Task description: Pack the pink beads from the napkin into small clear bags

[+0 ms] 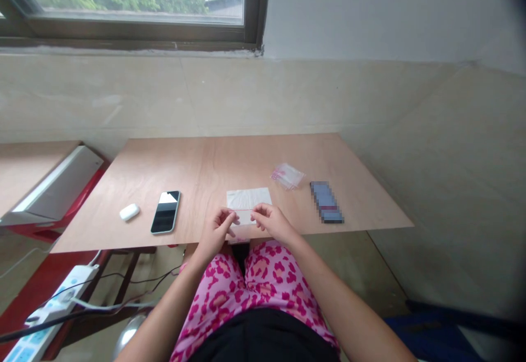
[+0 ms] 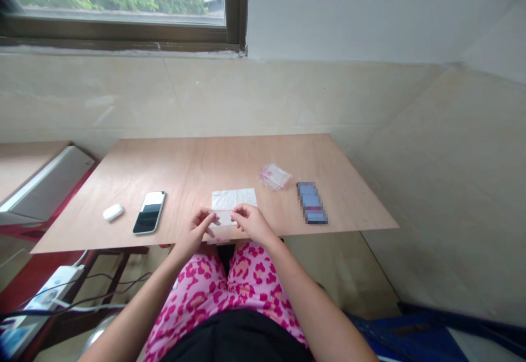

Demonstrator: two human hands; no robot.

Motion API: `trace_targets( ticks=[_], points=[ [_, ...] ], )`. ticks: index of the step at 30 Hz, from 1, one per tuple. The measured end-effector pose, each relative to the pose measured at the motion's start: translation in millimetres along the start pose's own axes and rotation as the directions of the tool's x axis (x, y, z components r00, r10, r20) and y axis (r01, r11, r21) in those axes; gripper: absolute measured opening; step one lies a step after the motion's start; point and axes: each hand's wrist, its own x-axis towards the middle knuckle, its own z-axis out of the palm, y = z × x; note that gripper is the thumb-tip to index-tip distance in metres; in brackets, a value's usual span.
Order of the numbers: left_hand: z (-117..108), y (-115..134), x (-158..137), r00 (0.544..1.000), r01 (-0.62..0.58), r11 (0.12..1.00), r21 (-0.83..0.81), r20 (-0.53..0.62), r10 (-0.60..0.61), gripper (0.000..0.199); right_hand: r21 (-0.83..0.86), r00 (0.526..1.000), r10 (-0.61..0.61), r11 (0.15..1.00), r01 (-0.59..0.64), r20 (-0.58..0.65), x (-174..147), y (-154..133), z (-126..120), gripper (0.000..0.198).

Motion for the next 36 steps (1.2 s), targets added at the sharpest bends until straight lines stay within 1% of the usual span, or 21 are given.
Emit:
trace_targets(
  ticks=[3, 7, 14, 20, 25, 29, 33, 36],
  points=[
    [2, 2, -1, 0.999, 0.047, 0.999, -0.02, 0.011, -0.047, 0.031, -0.004, 1.0, 0.006, 1.0, -0.006, 0.004, 0, 2, 0, 0.03],
    [2, -1, -1, 0.998, 0.067, 0.998, -0.016, 0.013, -0.067, 0.03, -0.005, 1.0, -0.006, 1.0, 0.006, 0.018, -1, -3, 3, 0.029],
    [-2, -5, 5, 0.989, 0.127, 0.992, 0.007, 0.077, -0.127, 0.034, -0.027, 0.999, -0.038, 0.999, 0.038, 0.012, 1, -2, 7, 0.026],
    [-4, -7, 6, 0.987, 0.137, 0.99, 0.042, 0.076, -0.14, 0.036, -0.121, 0.995, -0.099, 0.988, 0.099, 0.003, -2, -1, 11, 0.024],
    [-7, -10, 9, 0.981, 0.111, 0.99, 0.085, 0.148, -0.123, 0.034, -0.205, 0.994, -0.107, 0.973, 0.105, 0.001, -6, -4, 14, 0.023],
    [-9, -14, 8, 0.983, 0.077, 0.992, 0.096, 0.16, -0.092, 0.034, -0.257, 0.992, -0.129, 0.959, 0.123, -0.006, -10, -7, 16, 0.022],
    [-10, -18, 4, 0.983, 0.096, 0.993, 0.07, 0.147, -0.106, 0.035, -0.314, 0.99, -0.137, 0.939, 0.139, 0.029, -15, -12, 20, 0.02],
    [-11, -19, 1, 0.977, 0.114, 0.99, 0.084, 0.169, -0.127, 0.036, -0.333, 0.99, -0.13, 0.933, 0.138, 0.047, -18, -14, 23, 0.02]
  ],
)
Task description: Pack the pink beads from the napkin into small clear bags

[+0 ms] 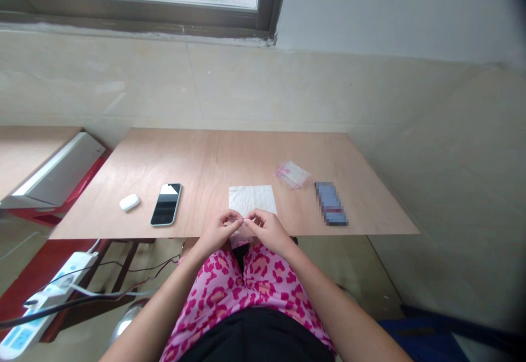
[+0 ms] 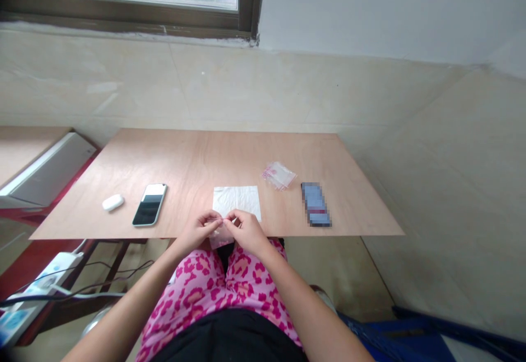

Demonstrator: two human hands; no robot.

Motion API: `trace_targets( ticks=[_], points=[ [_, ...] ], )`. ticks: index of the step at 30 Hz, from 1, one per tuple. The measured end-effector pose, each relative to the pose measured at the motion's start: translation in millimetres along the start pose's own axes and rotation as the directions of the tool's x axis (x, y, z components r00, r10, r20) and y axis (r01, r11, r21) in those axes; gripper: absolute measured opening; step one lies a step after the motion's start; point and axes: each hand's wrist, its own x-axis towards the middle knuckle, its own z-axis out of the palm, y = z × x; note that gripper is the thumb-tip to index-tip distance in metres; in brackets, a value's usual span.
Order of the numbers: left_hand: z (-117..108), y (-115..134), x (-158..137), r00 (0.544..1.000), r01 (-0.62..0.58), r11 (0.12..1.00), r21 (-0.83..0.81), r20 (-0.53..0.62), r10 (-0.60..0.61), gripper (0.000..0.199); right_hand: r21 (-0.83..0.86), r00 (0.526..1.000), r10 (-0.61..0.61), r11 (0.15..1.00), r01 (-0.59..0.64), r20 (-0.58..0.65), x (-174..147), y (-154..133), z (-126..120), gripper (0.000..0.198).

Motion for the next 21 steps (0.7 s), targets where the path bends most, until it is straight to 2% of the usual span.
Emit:
trace_targets(
  ticks=[7, 12, 18, 21],
  points=[
    [1, 2, 0, 0.997, -0.073, 0.992, 0.102, 0.01, 0.072, 0.032, -0.004, 1.0, 0.01, 1.0, -0.01, 0.014, -1, 5, 4, 0.019],
    [1, 4, -1, 0.997, -0.078, 0.99, 0.121, 0.016, 0.077, 0.033, -0.002, 1.0, -0.004, 1.0, 0.004, 0.005, 2, 7, 4, 0.019],
    [2, 4, 2, 0.995, -0.047, 0.994, 0.097, -0.088, 0.056, 0.035, 0.006, 0.999, -0.008, 1.0, 0.009, -0.043, 6, 5, -4, 0.02],
    [2, 2, 4, 0.996, -0.036, 0.997, 0.069, -0.08, 0.042, 0.036, 0.02, 0.998, -0.012, 1.0, 0.013, -0.066, 8, 7, -7, 0.021]
  ],
)
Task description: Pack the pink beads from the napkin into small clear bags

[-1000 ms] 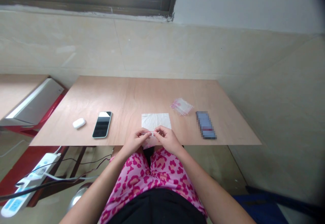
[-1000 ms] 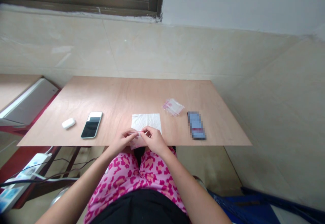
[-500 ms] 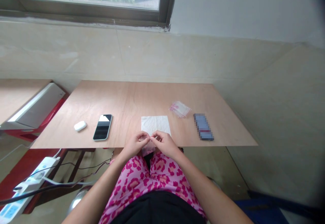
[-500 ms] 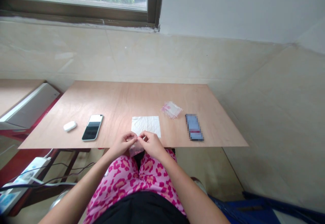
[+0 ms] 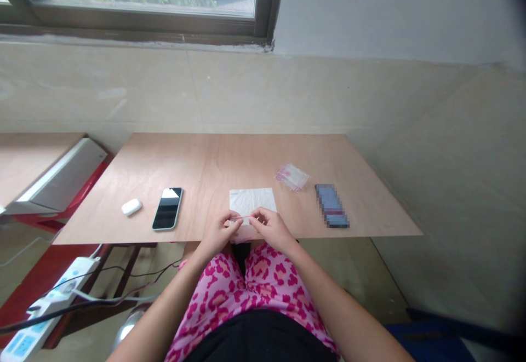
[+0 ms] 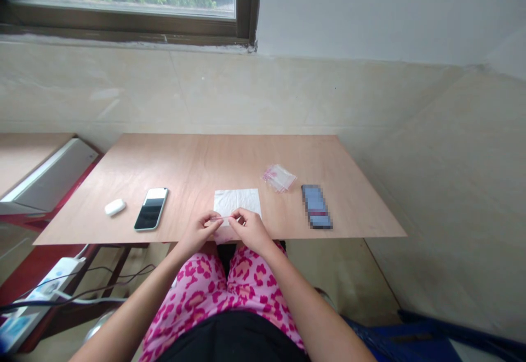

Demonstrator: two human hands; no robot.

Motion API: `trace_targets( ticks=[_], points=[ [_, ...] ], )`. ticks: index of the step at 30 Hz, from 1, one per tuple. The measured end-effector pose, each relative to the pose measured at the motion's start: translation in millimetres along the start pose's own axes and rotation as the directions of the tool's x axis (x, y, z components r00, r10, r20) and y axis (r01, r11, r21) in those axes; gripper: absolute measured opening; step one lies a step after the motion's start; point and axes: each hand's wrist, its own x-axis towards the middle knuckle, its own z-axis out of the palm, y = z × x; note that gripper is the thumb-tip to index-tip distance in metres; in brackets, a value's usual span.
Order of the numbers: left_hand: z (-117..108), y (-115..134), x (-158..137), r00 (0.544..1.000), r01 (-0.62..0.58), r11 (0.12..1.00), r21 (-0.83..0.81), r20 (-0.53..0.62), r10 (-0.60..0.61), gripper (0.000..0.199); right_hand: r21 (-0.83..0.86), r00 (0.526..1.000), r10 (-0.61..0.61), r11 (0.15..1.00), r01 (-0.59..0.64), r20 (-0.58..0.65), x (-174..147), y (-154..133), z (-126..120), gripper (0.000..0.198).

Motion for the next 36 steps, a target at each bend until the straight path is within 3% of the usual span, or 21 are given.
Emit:
trace_targets(
  ticks=[10, 21, 30, 36],
  points=[
    [-1, 1, -3, 0.999, 0.008, 0.999, -0.054, 0.043, -0.006, 0.035, 0.002, 0.997, -0.002, 1.0, 0.001, 0.072, -2, -2, 1, 0.024],
    [2, 2, -6, 0.997, -0.064, 0.998, 0.005, 0.051, 0.063, 0.032, -0.047, 0.998, -0.055, 0.997, 0.057, 0.034, -6, 0, 9, 0.018],
    [4, 3, -7, 0.998, -0.016, 1.0, -0.024, 0.065, 0.017, 0.036, -0.069, 0.997, -0.071, 0.995, 0.071, 0.001, -6, -2, 9, 0.014],
    [-1, 4, -2, 0.998, -0.059, 0.998, 0.017, -0.001, 0.059, 0.036, -0.071, 0.997, -0.079, 0.994, 0.077, -0.025, -2, 1, 1, 0.017]
  ],
)
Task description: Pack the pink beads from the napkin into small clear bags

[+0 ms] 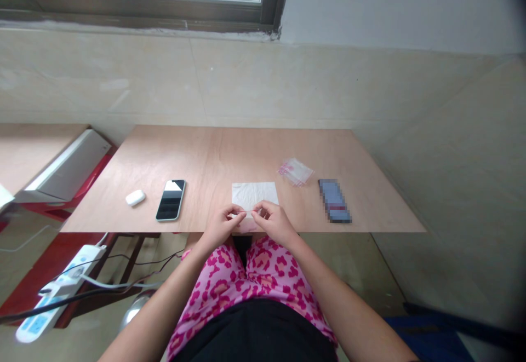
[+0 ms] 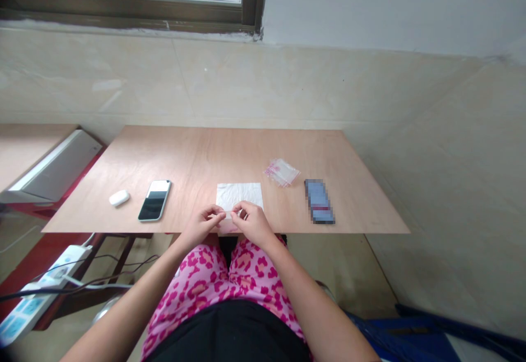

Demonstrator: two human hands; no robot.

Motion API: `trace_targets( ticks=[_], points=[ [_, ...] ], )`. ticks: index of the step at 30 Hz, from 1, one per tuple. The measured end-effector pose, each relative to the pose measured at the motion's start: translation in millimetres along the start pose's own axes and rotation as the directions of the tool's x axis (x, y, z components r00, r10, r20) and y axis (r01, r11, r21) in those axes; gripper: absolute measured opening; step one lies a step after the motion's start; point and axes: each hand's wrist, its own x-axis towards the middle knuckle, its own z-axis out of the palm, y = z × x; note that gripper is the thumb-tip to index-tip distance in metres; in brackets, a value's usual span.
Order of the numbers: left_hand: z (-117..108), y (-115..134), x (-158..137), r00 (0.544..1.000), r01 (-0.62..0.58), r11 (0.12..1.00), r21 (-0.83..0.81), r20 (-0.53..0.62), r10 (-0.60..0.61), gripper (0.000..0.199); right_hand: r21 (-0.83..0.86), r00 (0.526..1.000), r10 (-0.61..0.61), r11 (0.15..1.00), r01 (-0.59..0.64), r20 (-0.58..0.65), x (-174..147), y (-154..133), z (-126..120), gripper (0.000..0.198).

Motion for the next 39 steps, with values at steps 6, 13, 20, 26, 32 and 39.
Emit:
trace_targets(
  ticks=[6, 13, 20, 26, 32, 39],
  points=[
    [-2, 3, -1, 1.0, -0.016, 0.999, 0.03, 0.006, 0.015, 0.035, 0.003, 0.999, 0.01, 1.0, -0.01, 0.036, 0, 0, -2, 0.016],
    [1, 4, -4, 0.998, 0.022, 0.999, -0.028, 0.053, -0.021, 0.036, -0.007, 0.998, -0.005, 1.0, 0.005, 0.059, -2, -5, -1, 0.016],
    [3, -1, -4, 0.998, 0.004, 1.0, -0.017, 0.065, -0.003, 0.038, -0.031, 0.998, -0.029, 0.999, 0.031, 0.047, -4, -9, -1, 0.019],
    [-2, -1, -1, 1.0, 0.018, 1.0, 0.006, 0.019, -0.018, 0.037, -0.021, 0.999, -0.026, 0.999, 0.026, 0.023, -2, -11, -4, 0.017],
    [-6, 4, 0, 1.0, 0.01, 1.0, 0.007, 0.012, -0.01, 0.032, -0.014, 1.0, -0.022, 1.0, 0.022, 0.013, -1, -9, -5, 0.017],
    [-7, 7, 1, 1.0, -0.01, 1.0, 0.02, 0.027, 0.01, 0.031, -0.005, 1.0, -0.022, 1.0, 0.022, 0.008, -1, -9, -5, 0.016]
  ],
)
